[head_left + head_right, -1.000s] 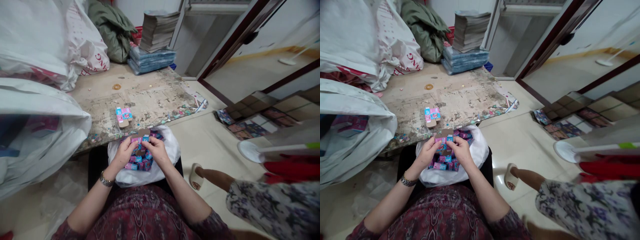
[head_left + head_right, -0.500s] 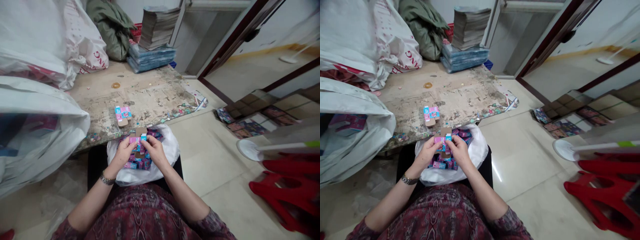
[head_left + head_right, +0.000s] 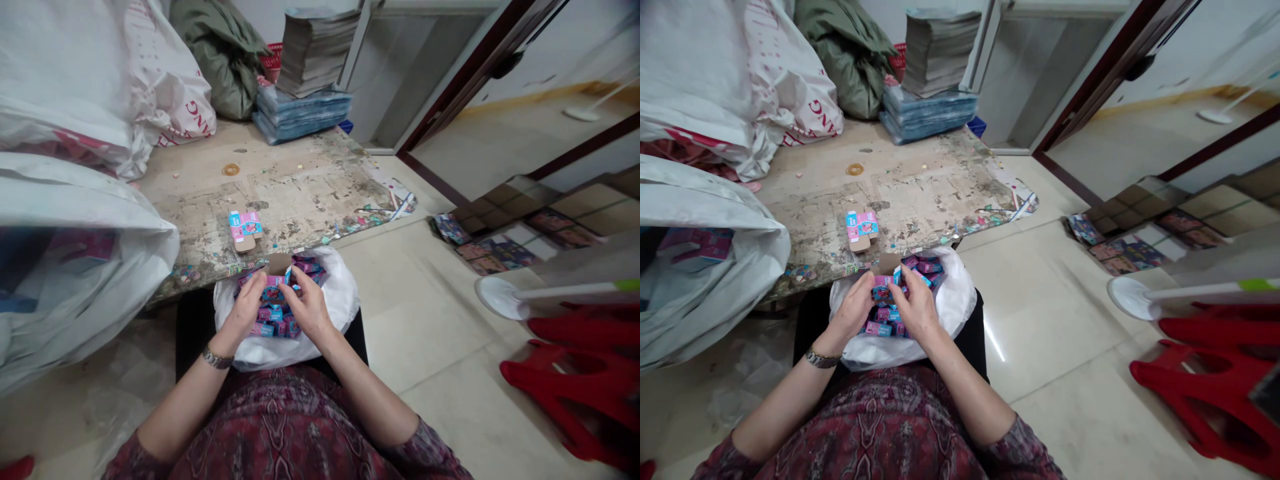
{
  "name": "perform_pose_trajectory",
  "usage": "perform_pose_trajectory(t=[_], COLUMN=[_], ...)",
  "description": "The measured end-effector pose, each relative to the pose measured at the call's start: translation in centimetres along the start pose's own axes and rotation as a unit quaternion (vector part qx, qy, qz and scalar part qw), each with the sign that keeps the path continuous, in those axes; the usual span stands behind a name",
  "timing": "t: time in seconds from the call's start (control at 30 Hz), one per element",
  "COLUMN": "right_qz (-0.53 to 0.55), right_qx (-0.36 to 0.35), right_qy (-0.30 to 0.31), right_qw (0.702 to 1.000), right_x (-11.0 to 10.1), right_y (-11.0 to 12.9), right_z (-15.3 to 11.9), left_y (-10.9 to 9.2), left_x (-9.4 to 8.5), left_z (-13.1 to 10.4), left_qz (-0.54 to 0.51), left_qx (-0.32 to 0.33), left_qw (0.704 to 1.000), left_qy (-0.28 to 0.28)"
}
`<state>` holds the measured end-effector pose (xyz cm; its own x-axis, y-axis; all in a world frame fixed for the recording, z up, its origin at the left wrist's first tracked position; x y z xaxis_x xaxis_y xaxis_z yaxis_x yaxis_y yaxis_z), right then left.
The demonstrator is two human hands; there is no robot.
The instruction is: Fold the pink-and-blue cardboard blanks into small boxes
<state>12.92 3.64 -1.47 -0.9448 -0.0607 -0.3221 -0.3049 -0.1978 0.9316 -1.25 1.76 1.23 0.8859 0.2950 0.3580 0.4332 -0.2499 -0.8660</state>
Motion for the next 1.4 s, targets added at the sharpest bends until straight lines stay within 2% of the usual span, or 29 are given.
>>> perform_pose_trajectory(t=[0.13,0.27,0.43,0.53,0.8,0.93,1.1,1.4], right_qz=[-0.014,-0.027,-0.015,-0.012,0.055,0.127,0.222,0.285], right_qx=[-0.016,-0.023,-0.022,-0.03,-0.008,0.07,0.182,0.221], right_qy=[0.008,0.028,0.061,0.078,0.095,0.078,0.065,0.071], right_qw=[1.0,0.999,0.998,0.996,0.994,0.986,0.956,0.93], right_x=[0.2,0.1,-0.3,-0.6,-0.6,-0.1,0.4,0.6], right_y=[-0.6,-0.8,-0.5,-0.5,0.1,0.2,0.1,0.6], right_z=[-0.5,-0.8,-1.1,-1.1,-0.8,-0.8,-1.2,-1.4], left_y=[-0.4,-0.7,-1.1,-1.3,-0.7,0.0,0.5,0.9], left_x=[0.5,0.6,0.3,0.2,0.1,0.3,0.4,0.2], left_z=[-0.3,-0.4,-0.5,-0.7,-0.7,-0.6,-0.7,-0.5], left_qz=[-0.07,-0.084,-0.073,-0.052,-0.026,-0.023,-0.057,-0.047], left_qx=[-0.035,-0.052,-0.129,-0.159,-0.119,-0.095,-0.075,-0.056], left_qw=[0.995,0.993,0.988,0.984,0.992,0.995,0.995,0.996], left_qy=[0.067,0.056,0.047,0.061,0.039,0.014,-0.01,-0.059])
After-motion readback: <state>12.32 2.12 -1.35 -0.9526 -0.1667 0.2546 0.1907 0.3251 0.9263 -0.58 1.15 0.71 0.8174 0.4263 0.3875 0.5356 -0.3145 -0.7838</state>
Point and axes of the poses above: each hand's wrist, its own z-axis towards the middle knuckle, its own x-axis out of the palm, y = z × x, the point moved 1 cm from there along z, towards the middle knuckle, and after that the axes turned 6 degrees about -z, right-handed, at the moved point
